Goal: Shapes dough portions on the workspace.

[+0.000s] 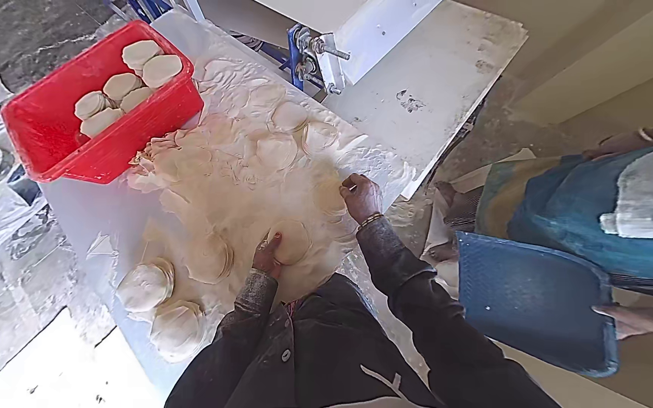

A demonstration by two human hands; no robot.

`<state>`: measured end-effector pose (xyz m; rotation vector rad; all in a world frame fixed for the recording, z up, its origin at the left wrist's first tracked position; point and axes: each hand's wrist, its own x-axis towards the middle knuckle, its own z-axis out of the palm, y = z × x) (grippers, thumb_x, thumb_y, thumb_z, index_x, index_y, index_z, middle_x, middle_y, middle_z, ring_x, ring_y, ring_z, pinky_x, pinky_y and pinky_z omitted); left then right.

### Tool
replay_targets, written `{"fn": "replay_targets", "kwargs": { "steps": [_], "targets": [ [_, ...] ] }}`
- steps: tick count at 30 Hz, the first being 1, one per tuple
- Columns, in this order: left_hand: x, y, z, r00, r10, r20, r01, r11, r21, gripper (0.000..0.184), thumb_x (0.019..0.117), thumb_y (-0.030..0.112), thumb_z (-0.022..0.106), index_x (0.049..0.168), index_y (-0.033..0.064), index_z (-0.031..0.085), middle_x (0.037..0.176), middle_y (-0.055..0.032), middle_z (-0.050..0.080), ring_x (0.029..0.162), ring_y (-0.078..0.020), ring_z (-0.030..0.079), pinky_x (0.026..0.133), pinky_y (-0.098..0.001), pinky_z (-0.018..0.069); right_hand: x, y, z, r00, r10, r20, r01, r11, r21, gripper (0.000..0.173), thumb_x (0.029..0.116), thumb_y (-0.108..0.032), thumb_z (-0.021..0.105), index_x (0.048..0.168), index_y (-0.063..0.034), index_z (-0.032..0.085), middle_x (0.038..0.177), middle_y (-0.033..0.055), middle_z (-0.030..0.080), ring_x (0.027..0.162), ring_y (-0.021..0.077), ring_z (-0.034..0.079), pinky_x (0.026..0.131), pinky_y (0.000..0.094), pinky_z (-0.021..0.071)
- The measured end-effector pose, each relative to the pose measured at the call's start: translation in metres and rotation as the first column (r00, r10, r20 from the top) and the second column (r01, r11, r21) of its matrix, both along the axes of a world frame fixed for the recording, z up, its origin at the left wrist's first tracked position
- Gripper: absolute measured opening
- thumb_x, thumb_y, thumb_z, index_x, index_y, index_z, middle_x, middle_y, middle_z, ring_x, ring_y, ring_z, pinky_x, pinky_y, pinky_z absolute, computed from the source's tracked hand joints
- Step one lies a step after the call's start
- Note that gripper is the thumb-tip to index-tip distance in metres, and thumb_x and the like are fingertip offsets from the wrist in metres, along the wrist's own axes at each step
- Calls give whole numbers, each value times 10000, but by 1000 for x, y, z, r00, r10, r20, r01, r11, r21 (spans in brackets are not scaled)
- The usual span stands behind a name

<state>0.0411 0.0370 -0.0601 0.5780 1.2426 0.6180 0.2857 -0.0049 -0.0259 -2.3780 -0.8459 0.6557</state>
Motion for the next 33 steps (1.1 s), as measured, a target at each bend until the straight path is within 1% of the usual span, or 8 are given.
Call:
{"fn": "replay_targets", "kwargs": {
  "steps": [4, 8, 13, 20, 23, 26, 30, 33],
  "targets": [
    [1, -1, 0, 1000, -4, -11, 4, 1000, 13, 386, 1051, 69, 509, 1423, -26, 471, 1299, -200, 591, 1099, -220, 630, 943, -382, 537, 32, -11, -6, 995, -19, 96, 19, 1000, 2, 354, 987, -178, 657, 1293, -6, 619, 1290, 265, 618, 1199, 473, 587, 983, 663, 457],
    [1, -2, -2, 1000, -2, -26, 2, 1000, 25, 390, 1051, 76, 512, 1426, -25, 472, 1315, -200, 585, 1119, -218, 623, 954, -379, 532, 22, -7, -8, 995, -14, 102, 37, 973, -226, 631, 974, -471, 666, 1349, 28, 572, 1389, 285, 536, 1304, 464, 511, 1032, 632, 427],
    [3, -3, 0, 999, 4, -39, -3, 1000, 26, 365, 1050, 80, 515, 1400, -24, 490, 1267, -186, 606, 1076, -208, 633, 924, -373, 542, 20, 2, -13, 999, -29, 26, 32, 991, -128, 315, 996, -229, 649, 1227, -16, 666, 1227, 246, 648, 1150, 441, 622, 952, 647, 476],
    [2, -3, 2, 999, 14, -30, -14, 1000, 14, 370, 1046, 74, 521, 1401, -26, 490, 1269, -193, 607, 1080, -219, 638, 924, -380, 546, 47, -14, 9, 993, -118, 9, 115, 981, 154, 244, 1026, -244, 609, 1086, -54, 750, 1005, 201, 741, 976, 406, 695, 883, 665, 476],
    [2, -2, -1, 1000, 6, -30, -6, 1000, 26, 379, 1050, 81, 518, 1412, -24, 485, 1288, -196, 602, 1104, -223, 634, 941, -385, 543, 77, -18, 1, 982, -186, 23, 181, 974, 132, 294, 1018, -251, 606, 1180, -27, 707, 1105, 235, 717, 1069, 430, 666, 939, 665, 453],
    [1, -3, -2, 1000, 7, -22, -6, 1000, 29, 387, 1052, 82, 513, 1422, -24, 472, 1297, -199, 597, 1108, -222, 633, 944, -381, 540, 80, -21, -1, 978, -160, 134, 164, 986, -23, 448, 985, -194, 641, 1370, 23, 565, 1360, 319, 548, 1278, 506, 525, 1034, 663, 427],
    [1, -3, -3, 1000, 16, -22, -15, 1000, 19, 387, 1046, 80, 525, 1417, -22, 476, 1291, -201, 599, 1104, -230, 634, 937, -397, 544, 50, -11, -14, 990, 39, 133, -31, 997, -67, 391, 978, -287, 706, 1236, 4, 668, 1282, 270, 613, 1258, 471, 534, 1027, 624, 444],
    [0, -2, -3, 1000, 11, -18, -11, 1000, 21, 400, 1048, 83, 525, 1430, -22, 468, 1315, -207, 589, 1124, -234, 628, 958, -396, 535, 36, 4, -21, 985, 131, 110, -116, 984, -137, 289, 971, -204, 692, 1142, 28, 697, 1241, 276, 617, 1226, 470, 550, 1007, 620, 448]
  ]
}}
